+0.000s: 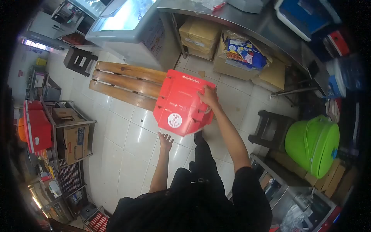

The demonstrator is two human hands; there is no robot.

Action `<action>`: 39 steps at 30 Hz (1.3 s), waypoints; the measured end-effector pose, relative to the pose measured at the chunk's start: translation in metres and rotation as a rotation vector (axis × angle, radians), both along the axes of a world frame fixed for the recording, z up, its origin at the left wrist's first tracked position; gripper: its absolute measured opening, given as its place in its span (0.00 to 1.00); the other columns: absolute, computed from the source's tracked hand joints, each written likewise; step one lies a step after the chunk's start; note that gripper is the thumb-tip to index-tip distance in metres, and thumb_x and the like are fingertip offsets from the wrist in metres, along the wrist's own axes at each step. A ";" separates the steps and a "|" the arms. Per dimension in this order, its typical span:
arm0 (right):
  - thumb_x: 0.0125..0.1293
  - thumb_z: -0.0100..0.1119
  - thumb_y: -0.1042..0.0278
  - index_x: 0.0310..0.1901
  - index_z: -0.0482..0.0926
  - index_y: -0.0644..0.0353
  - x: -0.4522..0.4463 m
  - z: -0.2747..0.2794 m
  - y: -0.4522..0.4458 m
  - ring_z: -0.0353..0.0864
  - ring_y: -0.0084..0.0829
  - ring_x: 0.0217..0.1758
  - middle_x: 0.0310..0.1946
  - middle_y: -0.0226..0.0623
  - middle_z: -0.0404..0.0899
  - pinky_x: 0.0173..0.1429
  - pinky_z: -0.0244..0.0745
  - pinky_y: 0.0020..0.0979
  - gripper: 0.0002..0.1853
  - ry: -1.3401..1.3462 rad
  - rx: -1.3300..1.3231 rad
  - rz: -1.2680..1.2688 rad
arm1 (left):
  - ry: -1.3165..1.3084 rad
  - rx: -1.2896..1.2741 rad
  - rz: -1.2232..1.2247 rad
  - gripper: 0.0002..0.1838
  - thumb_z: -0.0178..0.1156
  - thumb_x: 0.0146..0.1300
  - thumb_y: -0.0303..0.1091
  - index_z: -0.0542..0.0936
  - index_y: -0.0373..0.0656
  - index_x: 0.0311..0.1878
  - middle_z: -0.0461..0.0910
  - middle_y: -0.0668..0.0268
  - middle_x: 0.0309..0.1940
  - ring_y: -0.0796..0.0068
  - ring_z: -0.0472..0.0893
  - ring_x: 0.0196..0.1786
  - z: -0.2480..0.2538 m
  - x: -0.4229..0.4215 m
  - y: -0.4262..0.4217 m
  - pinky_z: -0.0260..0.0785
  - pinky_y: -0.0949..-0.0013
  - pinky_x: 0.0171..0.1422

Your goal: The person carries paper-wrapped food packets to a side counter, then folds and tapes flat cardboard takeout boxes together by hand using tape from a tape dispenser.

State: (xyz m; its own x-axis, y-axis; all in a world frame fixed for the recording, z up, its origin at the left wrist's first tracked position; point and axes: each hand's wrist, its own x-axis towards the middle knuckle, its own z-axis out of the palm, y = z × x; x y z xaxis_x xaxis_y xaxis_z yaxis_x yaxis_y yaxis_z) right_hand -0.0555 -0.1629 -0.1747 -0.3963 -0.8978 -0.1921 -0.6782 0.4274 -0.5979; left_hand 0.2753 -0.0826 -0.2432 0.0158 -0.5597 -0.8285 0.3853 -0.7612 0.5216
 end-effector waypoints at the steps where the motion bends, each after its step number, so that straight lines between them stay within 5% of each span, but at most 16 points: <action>1: 0.50 0.59 0.48 0.45 0.70 0.60 -0.005 -0.010 -0.029 0.69 0.38 0.53 0.47 0.41 0.72 0.54 0.66 0.36 0.27 0.040 0.061 0.017 | 0.008 0.037 0.058 0.49 0.36 0.53 0.71 0.36 0.43 0.66 0.38 0.54 0.67 0.53 0.44 0.68 -0.009 -0.005 -0.008 0.39 0.45 0.66; 6: 0.43 0.58 0.35 0.53 0.67 0.58 -0.017 -0.060 -0.112 0.62 0.41 0.59 0.55 0.43 0.64 0.57 0.58 0.53 0.40 0.043 0.320 0.193 | -0.003 0.161 0.177 0.51 0.26 0.48 0.77 0.52 0.42 0.64 0.53 0.58 0.63 0.58 0.52 0.65 -0.014 -0.029 -0.028 0.43 0.47 0.64; 9: 0.37 0.57 0.28 0.54 0.66 0.58 -0.018 -0.079 -0.134 0.61 0.41 0.60 0.55 0.43 0.64 0.58 0.57 0.54 0.47 -0.097 0.497 0.283 | -0.026 0.138 0.135 0.53 0.33 0.48 0.77 0.45 0.41 0.66 0.45 0.57 0.66 0.57 0.48 0.67 0.006 -0.040 -0.039 0.43 0.48 0.65; 12: 0.37 0.54 0.25 0.57 0.65 0.56 -0.020 -0.067 -0.138 0.63 0.41 0.59 0.54 0.46 0.65 0.59 0.61 0.40 0.50 -0.051 0.559 0.293 | -0.061 0.063 0.063 0.50 0.42 0.50 0.73 0.49 0.41 0.65 0.50 0.58 0.64 0.58 0.51 0.65 0.015 -0.044 -0.037 0.46 0.49 0.64; 15: 0.38 0.51 0.23 0.54 0.68 0.57 -0.024 -0.064 -0.140 0.66 0.42 0.58 0.53 0.47 0.66 0.59 0.61 0.38 0.49 -0.171 0.520 0.233 | -0.023 0.054 0.011 0.39 0.49 0.55 0.63 0.59 0.43 0.61 0.64 0.60 0.57 0.64 0.62 0.60 0.032 -0.038 -0.038 0.53 0.55 0.60; 16: 0.38 0.50 0.22 0.54 0.69 0.57 -0.027 -0.063 -0.141 0.66 0.42 0.57 0.53 0.48 0.67 0.59 0.62 0.38 0.49 -0.209 0.543 0.232 | 0.065 0.055 0.073 0.32 0.56 0.56 0.52 0.62 0.44 0.58 0.68 0.62 0.53 0.67 0.68 0.55 0.036 -0.033 -0.038 0.59 0.59 0.57; 19: 0.40 0.46 0.21 0.52 0.71 0.57 -0.032 -0.053 -0.149 0.67 0.41 0.57 0.53 0.47 0.68 0.59 0.60 0.38 0.48 -0.305 0.565 0.190 | -0.051 -0.109 -0.101 0.27 0.56 0.58 0.43 0.63 0.42 0.58 0.67 0.62 0.54 0.66 0.70 0.53 0.055 -0.037 -0.042 0.63 0.62 0.56; 20: 0.42 0.44 0.22 0.52 0.71 0.57 -0.033 -0.057 -0.147 0.67 0.40 0.58 0.53 0.45 0.68 0.61 0.58 0.38 0.47 -0.324 0.546 0.151 | -0.057 -0.169 -0.008 0.24 0.58 0.56 0.33 0.64 0.41 0.55 0.70 0.62 0.49 0.68 0.73 0.49 0.085 -0.055 -0.052 0.67 0.65 0.52; 24: 0.53 0.39 0.27 0.55 0.69 0.59 -0.039 -0.042 -0.140 0.65 0.35 0.60 0.56 0.40 0.67 0.63 0.54 0.29 0.42 -0.789 0.357 0.138 | -0.169 -0.454 -0.004 0.27 0.60 0.53 0.27 0.62 0.39 0.55 0.71 0.60 0.46 0.71 0.73 0.49 0.152 -0.092 -0.070 0.67 0.67 0.51; 26: 0.59 0.37 0.34 0.57 0.66 0.61 -0.049 -0.045 -0.133 0.61 0.30 0.61 0.58 0.36 0.65 0.64 0.51 0.28 0.37 -0.749 0.318 0.065 | -0.233 -0.549 -0.043 0.27 0.61 0.50 0.24 0.62 0.38 0.54 0.71 0.61 0.45 0.72 0.72 0.47 0.195 -0.108 -0.076 0.65 0.71 0.51; 30: 0.61 0.41 0.38 0.62 0.57 0.62 -0.053 0.072 -0.050 0.57 0.26 0.63 0.61 0.34 0.59 0.65 0.49 0.28 0.37 -0.930 -0.065 -0.159 | -0.239 -0.707 -0.297 0.29 0.64 0.47 0.26 0.63 0.36 0.53 0.73 0.59 0.44 0.73 0.74 0.46 0.278 -0.098 -0.059 0.67 0.70 0.49; 34: 0.61 0.49 0.48 0.59 0.60 0.63 -0.059 0.152 0.110 0.61 0.27 0.61 0.58 0.35 0.62 0.62 0.56 0.28 0.31 -1.060 -0.348 -0.322 | -0.005 -0.867 -0.458 0.28 0.65 0.46 0.27 0.66 0.35 0.50 0.75 0.59 0.42 0.73 0.75 0.45 0.349 -0.040 -0.031 0.67 0.70 0.50; 36: 0.59 0.54 0.49 0.58 0.62 0.60 -0.036 0.150 0.208 0.64 0.29 0.59 0.56 0.34 0.65 0.61 0.60 0.32 0.31 -1.311 -0.432 -0.574 | 0.110 -0.881 -0.607 0.27 0.63 0.48 0.26 0.65 0.35 0.52 0.73 0.57 0.45 0.71 0.74 0.48 0.373 -0.015 -0.006 0.66 0.69 0.52; 38: 0.58 0.55 0.50 0.57 0.62 0.60 0.025 0.200 0.289 0.68 0.29 0.55 0.54 0.36 0.67 0.58 0.65 0.33 0.31 -1.277 -0.492 -0.654 | 0.190 -0.834 -0.730 0.26 0.63 0.48 0.25 0.66 0.36 0.51 0.74 0.58 0.44 0.72 0.74 0.46 0.381 0.000 0.022 0.67 0.70 0.50; 39: 0.57 0.56 0.52 0.56 0.63 0.60 0.046 0.182 0.340 0.71 0.29 0.52 0.52 0.36 0.70 0.55 0.68 0.33 0.29 -1.290 -0.523 -0.745 | 0.228 -0.806 -0.812 0.25 0.63 0.49 0.25 0.66 0.36 0.51 0.74 0.58 0.44 0.73 0.74 0.46 0.382 0.008 0.039 0.68 0.71 0.49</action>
State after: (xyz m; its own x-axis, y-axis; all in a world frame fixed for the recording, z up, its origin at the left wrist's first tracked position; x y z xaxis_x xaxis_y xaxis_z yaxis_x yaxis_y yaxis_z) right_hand -0.0098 0.1775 0.0071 -0.5825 -0.6565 -0.4793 0.6427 -0.0111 -0.7660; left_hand 0.2837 -0.0434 0.1388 -0.6923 -0.7022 -0.1660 0.0843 -0.3072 0.9479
